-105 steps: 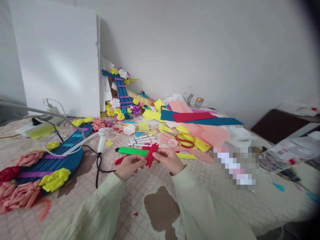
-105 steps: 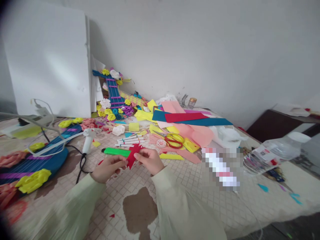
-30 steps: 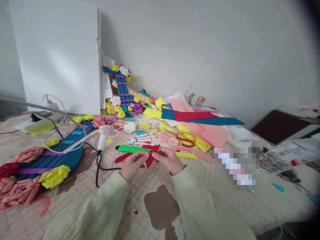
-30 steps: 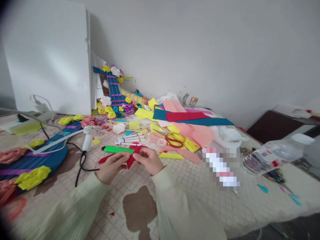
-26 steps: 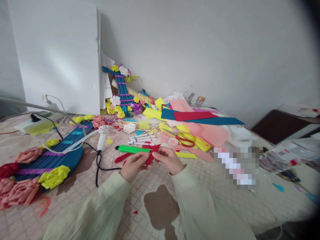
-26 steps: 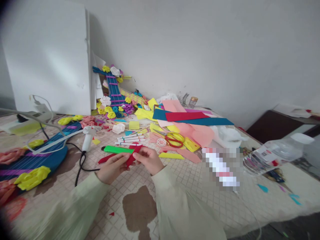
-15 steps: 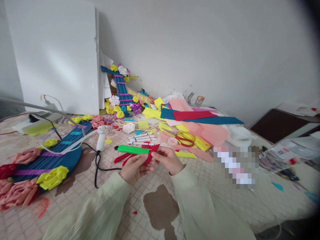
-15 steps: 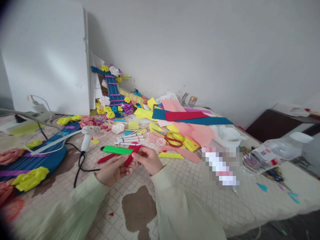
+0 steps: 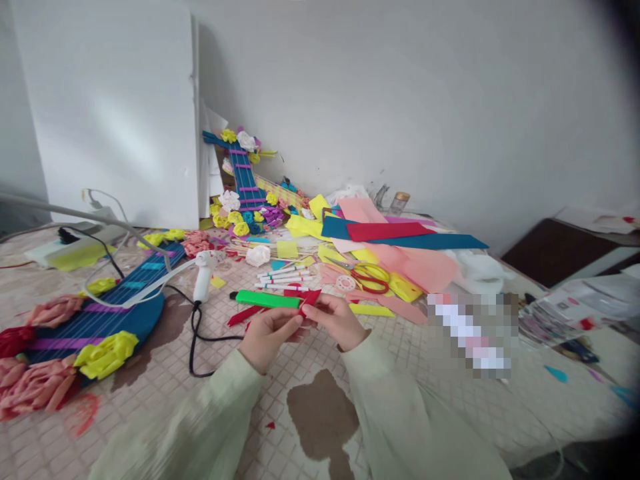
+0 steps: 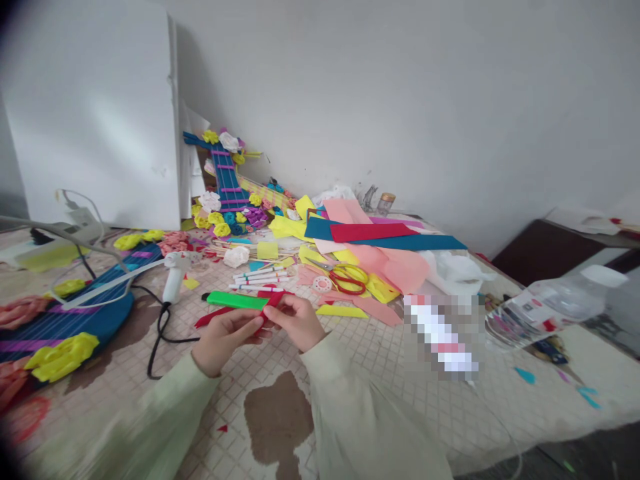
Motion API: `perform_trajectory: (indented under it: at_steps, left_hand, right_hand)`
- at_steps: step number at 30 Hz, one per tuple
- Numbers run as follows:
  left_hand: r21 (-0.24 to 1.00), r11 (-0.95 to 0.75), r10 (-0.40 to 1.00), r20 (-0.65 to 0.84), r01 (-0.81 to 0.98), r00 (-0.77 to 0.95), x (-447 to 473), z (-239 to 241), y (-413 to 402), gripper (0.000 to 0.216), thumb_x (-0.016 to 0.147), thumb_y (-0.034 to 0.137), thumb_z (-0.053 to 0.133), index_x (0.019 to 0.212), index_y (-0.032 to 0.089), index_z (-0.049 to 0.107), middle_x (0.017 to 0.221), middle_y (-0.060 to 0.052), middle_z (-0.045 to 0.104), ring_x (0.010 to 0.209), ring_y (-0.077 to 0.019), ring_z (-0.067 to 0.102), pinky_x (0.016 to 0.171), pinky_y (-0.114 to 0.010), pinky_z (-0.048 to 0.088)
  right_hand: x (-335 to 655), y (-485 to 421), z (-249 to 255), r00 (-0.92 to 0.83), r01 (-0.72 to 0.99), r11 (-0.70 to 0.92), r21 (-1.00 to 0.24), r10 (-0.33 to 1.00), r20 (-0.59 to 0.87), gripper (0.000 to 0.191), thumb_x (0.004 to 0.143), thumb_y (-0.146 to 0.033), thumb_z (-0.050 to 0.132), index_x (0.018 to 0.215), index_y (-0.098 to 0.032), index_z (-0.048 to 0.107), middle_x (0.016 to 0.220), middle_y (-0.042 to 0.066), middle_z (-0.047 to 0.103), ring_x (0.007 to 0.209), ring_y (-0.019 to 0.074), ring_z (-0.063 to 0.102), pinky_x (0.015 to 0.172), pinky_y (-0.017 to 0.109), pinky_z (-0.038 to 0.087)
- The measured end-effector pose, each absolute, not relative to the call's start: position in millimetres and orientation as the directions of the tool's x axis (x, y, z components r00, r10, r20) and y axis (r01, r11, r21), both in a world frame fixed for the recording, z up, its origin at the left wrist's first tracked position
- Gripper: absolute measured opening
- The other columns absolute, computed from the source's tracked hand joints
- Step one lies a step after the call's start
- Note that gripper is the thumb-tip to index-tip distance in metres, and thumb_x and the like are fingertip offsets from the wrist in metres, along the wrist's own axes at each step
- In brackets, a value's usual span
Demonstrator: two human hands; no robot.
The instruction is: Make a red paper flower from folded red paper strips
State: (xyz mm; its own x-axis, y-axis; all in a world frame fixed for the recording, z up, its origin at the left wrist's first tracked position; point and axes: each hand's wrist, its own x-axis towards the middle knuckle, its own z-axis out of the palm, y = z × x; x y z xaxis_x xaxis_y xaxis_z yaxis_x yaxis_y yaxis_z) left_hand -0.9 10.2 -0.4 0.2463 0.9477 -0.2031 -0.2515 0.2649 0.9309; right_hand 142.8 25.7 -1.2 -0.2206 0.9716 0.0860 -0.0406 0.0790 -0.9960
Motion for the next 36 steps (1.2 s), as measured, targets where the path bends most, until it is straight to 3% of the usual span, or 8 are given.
perform_trajectory:
  at_steps: [6,12,21,30,36]
  left_hand:
    - [0.982,0.122,0.970,-0.088,-0.143,0.226,-2.1,-3.6,10.4,0.036,0.057,0.037,0.068,0.081,0.011,0.064,0.070,-0.006,0.069,0.063,-0.0183,0.064,0.057,-0.026,0.050]
    - [0.984,0.125,0.969,-0.093,-0.126,0.230,-1.5,1.3,10.0,0.031,0.058,0.037,0.067,0.076,0.011,0.065,0.066,-0.004,0.067,0.052,-0.0138,0.061,0.048,-0.022,0.047]
    - [0.981,0.103,0.984,-0.076,-0.163,0.163,-4.2,-0.6,12.9,0.036,0.059,0.036,0.066,0.084,0.011,0.061,0.061,-0.002,0.064,0.050,-0.0128,0.060,0.047,-0.021,0.045]
    - [0.993,-0.009,0.988,0.027,-0.114,0.154,-4.0,3.1,10.2,0.031,0.060,0.027,0.067,0.086,0.011,0.063,0.073,-0.006,0.068,0.061,-0.0172,0.063,0.055,-0.025,0.049]
    - [0.996,-0.026,0.994,0.036,-0.091,0.106,-3.2,0.8,10.5,0.024,0.063,0.023,0.063,0.084,0.011,0.066,0.069,-0.004,0.069,0.060,-0.0173,0.064,0.054,-0.025,0.050]
  right_hand:
    - [142.5,26.5,-1.9,-0.194,-0.065,0.075,-0.995,0.977,0.086,0.025,0.064,-0.036,0.063,0.072,-0.013,0.059,0.059,0.000,0.055,0.050,0.0088,0.049,0.049,0.022,0.041]
    - [150.5,28.1,4.2,-0.265,-0.076,0.142,-0.987,0.951,0.158,0.029,0.066,-0.033,0.063,0.089,-0.017,0.057,0.065,-0.002,0.054,0.052,0.0083,0.050,0.051,0.022,0.042]
    - [155.7,31.1,5.8,-0.277,-0.061,0.164,-0.985,0.945,0.174,0.024,0.063,-0.030,0.066,0.080,-0.015,0.058,0.063,-0.001,0.055,0.051,0.0087,0.051,0.052,0.023,0.042]
    - [154.4,31.3,5.5,-0.219,-0.063,0.155,-0.986,0.962,0.165,0.020,0.063,-0.031,0.065,0.072,-0.016,0.057,0.060,-0.002,0.056,0.050,0.0103,0.054,0.052,0.024,0.044]
    - [153.1,31.0,3.5,-0.188,-0.061,0.175,-0.983,0.965,0.183,0.017,0.063,-0.029,0.066,0.071,-0.016,0.059,0.059,-0.002,0.056,0.049,0.0105,0.054,0.051,0.024,0.043]
